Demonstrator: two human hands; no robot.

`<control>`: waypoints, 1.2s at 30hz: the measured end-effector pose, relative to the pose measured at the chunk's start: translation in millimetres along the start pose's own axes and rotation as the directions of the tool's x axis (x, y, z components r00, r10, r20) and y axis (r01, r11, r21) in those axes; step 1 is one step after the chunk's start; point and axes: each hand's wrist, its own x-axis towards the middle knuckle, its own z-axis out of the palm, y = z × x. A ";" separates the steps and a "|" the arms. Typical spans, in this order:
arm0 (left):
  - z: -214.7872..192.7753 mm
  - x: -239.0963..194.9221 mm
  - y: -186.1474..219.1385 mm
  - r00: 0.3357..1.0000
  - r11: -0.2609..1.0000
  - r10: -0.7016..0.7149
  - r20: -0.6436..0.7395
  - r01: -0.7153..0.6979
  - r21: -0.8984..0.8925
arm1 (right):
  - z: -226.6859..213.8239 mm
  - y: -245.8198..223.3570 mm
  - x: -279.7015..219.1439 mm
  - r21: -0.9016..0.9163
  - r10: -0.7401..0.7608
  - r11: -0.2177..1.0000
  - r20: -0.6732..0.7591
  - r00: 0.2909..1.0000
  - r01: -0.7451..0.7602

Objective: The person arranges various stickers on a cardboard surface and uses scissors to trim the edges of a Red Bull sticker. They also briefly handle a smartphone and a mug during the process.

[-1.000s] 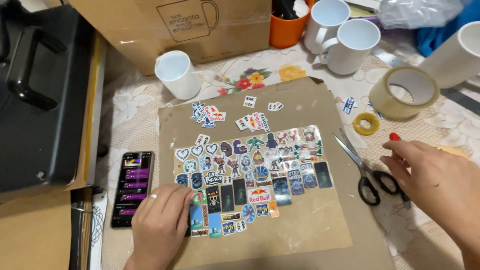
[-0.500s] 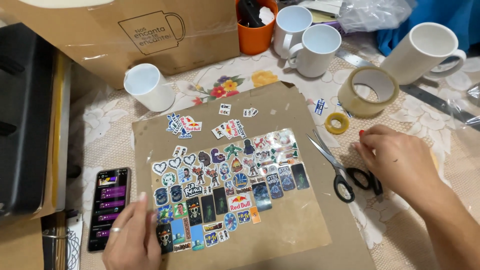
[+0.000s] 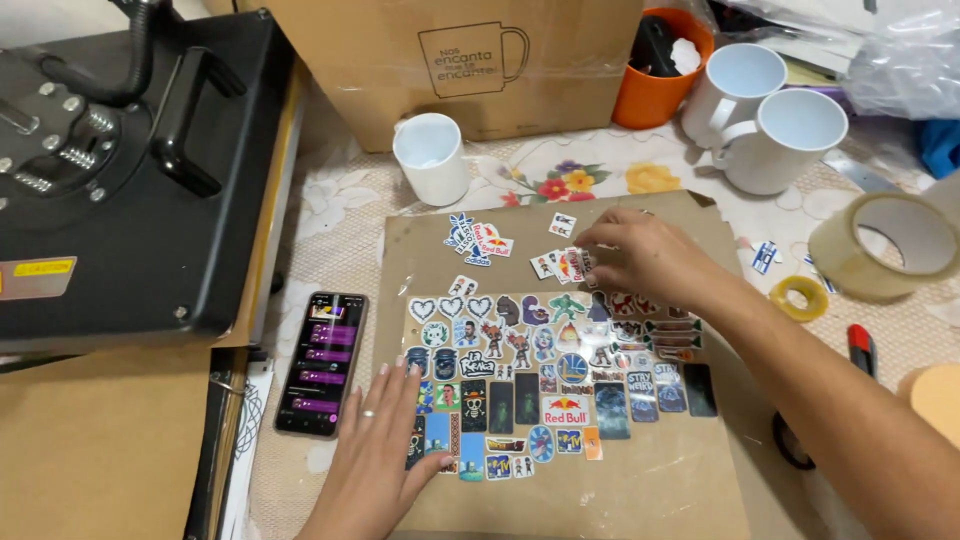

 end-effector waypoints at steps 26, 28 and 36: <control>-19.5 15.1 -9.6 0.968 0.957 0.066 0.244 0.008 -0.290 | 45.5 -108.4 137.2 -0.152 -0.222 0.939 0.421 0.879 0.310; -19.2 20.4 -8.3 0.975 0.957 0.092 0.201 -0.030 -0.289 | 25.2 -93.0 127.1 -0.073 -0.265 0.951 0.315 0.911 0.302; -32.1 46.7 -15.5 0.956 0.946 0.013 0.292 0.083 -0.314 | -88.3 -31.7 0.2 0.415 -0.166 0.886 -0.135 0.977 0.207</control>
